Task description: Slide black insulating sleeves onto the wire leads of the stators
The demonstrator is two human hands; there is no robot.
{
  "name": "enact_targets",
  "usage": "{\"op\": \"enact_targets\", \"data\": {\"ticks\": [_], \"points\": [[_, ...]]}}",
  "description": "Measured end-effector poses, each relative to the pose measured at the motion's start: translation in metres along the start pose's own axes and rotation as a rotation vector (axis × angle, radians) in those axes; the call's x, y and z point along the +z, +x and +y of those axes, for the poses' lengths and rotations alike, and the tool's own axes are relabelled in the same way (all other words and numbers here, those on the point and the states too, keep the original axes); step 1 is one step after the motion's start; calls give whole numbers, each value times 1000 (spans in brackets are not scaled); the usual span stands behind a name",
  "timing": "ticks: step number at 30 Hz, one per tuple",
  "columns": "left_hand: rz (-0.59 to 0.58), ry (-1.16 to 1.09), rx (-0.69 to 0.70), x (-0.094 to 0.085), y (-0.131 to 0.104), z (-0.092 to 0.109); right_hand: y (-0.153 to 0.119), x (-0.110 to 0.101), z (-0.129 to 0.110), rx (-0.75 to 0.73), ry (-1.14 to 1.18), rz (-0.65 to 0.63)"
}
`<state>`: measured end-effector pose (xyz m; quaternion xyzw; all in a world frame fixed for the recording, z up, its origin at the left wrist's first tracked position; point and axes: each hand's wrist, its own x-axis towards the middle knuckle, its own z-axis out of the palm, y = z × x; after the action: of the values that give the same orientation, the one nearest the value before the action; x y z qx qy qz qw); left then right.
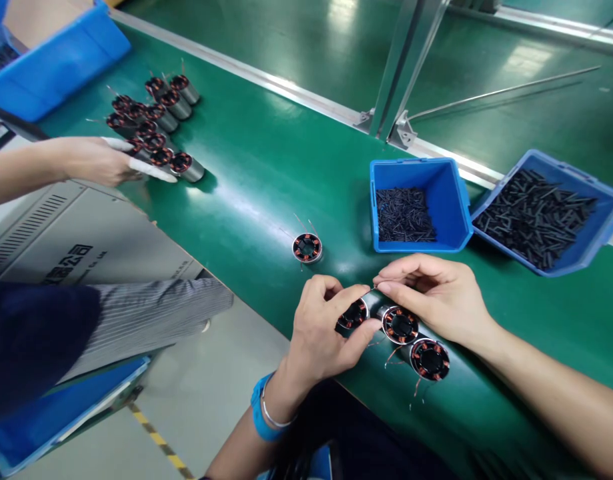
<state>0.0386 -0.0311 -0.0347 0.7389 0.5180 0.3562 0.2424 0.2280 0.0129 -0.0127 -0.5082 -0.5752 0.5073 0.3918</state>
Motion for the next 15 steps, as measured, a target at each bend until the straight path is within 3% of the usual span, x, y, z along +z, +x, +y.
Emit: {"op": "enact_targets", "data": {"ticks": [10, 12, 15], "points": [[-6, 10, -12, -1, 0, 1, -1, 0, 4, 16, -85, -83], [-9, 7, -14, 0, 0, 0, 0, -5, 3, -48, -141, -128], [-9, -2, -6, 0, 0, 0, 4, -14, -1, -294, -339, -207]]}}
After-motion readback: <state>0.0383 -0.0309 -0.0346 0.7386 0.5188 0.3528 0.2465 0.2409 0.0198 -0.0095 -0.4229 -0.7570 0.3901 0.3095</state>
